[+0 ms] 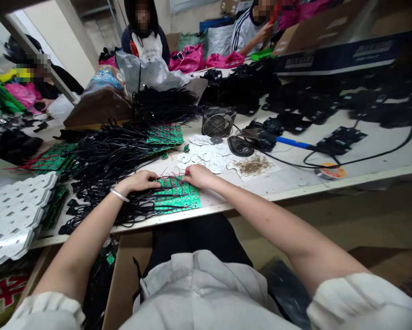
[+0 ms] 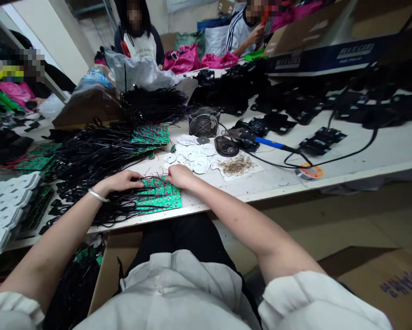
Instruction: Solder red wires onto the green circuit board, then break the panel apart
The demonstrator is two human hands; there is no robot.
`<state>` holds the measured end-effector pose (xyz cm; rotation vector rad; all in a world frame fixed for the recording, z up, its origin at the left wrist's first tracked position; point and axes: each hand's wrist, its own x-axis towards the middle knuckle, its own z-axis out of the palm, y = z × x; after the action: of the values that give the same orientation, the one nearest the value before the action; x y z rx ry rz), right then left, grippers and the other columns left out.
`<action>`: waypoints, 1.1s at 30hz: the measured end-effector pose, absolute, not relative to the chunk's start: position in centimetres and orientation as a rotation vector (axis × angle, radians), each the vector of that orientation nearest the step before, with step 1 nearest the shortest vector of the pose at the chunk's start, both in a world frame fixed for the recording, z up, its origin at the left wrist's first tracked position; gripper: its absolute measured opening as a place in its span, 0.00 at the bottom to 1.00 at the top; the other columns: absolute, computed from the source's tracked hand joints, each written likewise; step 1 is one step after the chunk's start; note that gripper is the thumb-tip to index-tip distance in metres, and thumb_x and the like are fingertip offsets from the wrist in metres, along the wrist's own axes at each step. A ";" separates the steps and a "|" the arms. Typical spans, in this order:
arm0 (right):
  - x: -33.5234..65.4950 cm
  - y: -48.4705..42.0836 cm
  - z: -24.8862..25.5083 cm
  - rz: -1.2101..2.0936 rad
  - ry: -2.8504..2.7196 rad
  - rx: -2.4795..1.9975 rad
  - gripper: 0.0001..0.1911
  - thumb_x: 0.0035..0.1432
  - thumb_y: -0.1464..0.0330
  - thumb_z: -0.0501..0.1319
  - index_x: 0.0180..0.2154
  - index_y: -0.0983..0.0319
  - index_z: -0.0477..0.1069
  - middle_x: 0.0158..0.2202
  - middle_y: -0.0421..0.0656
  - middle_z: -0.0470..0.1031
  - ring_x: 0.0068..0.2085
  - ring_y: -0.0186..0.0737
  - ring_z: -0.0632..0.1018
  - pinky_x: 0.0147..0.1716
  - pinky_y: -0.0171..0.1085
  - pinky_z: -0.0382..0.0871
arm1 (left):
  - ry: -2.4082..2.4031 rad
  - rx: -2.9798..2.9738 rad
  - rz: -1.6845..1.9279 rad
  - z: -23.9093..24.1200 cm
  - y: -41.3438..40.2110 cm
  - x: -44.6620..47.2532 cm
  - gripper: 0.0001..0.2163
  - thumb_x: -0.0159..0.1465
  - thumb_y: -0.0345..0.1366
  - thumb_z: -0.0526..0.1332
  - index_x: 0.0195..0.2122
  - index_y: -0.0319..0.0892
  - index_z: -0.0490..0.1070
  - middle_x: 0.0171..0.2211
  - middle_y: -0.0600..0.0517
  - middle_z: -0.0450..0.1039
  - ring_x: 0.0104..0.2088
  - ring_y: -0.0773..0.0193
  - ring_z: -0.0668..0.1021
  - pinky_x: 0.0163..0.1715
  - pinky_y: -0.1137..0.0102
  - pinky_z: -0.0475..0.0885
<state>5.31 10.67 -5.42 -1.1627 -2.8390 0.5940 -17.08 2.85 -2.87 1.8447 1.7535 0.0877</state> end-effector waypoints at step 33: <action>1.1 12.6 -4.8 1.109 -2.830 -0.729 0.16 0.56 0.70 0.59 0.48 0.64 0.73 0.41 0.42 0.79 0.37 0.33 0.77 0.37 0.28 0.67 | 1.648 1.551 0.562 -4.2 1.7 -17.5 0.16 0.48 0.45 0.66 0.33 0.38 0.77 0.29 0.52 0.76 0.31 0.64 0.74 0.34 0.70 0.68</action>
<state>1.10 12.58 -4.76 -0.7289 -2.8298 1.1091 -17.50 1.70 -4.15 1.5509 1.6480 0.5623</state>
